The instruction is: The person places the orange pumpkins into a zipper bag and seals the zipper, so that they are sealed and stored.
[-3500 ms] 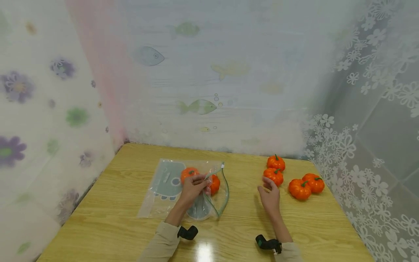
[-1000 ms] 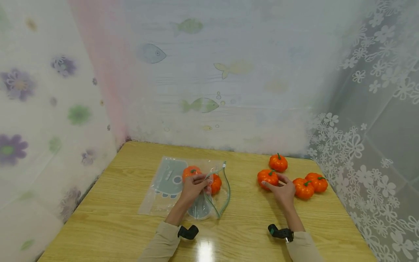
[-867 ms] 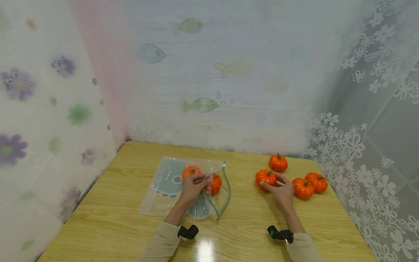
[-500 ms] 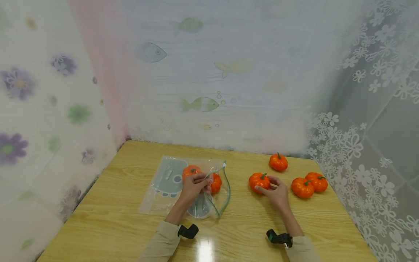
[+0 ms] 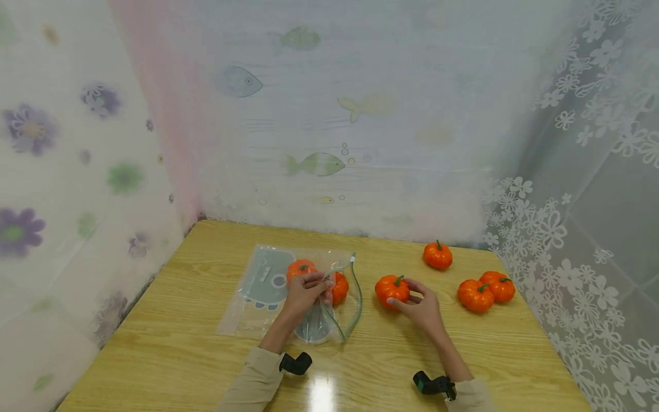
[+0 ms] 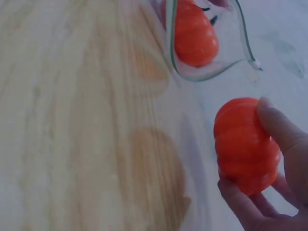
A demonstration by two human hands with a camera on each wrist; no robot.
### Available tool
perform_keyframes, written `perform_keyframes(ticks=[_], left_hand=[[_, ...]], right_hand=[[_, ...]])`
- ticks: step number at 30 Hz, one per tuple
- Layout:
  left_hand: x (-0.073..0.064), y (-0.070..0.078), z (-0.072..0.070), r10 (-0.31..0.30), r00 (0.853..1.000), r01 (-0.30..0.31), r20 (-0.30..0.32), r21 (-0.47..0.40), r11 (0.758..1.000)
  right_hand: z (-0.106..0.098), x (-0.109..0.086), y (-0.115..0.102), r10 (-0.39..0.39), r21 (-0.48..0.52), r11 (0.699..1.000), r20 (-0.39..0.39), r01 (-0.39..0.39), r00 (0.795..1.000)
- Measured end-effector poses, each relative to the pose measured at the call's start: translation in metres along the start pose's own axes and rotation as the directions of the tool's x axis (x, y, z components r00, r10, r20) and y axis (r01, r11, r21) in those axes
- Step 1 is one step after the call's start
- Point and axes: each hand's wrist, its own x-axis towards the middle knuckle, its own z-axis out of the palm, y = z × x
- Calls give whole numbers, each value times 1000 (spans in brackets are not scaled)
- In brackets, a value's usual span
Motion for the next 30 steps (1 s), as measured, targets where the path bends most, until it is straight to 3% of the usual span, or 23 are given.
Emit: perform_keyframes(ticks=[15,19,25,30], left_hand=[[1,-1,-1,2,1000,-2,-10,29,1000],[1,-1,-1,-6,1000,7,-20,32,999],[3,-3,0,-17,1000,17,-16,5,1000],[3,-5,0,-20,1000,20,-8,-16,1000]], right_hand=[[24,-13,-5,-109,87,991,59,104,992],[30,-16,-7,-155,108,984,122,142,980],[41,-20,-10,-195,152,975,259,159,946],[51,-20,-12,-201,136,976,247,171,948]])
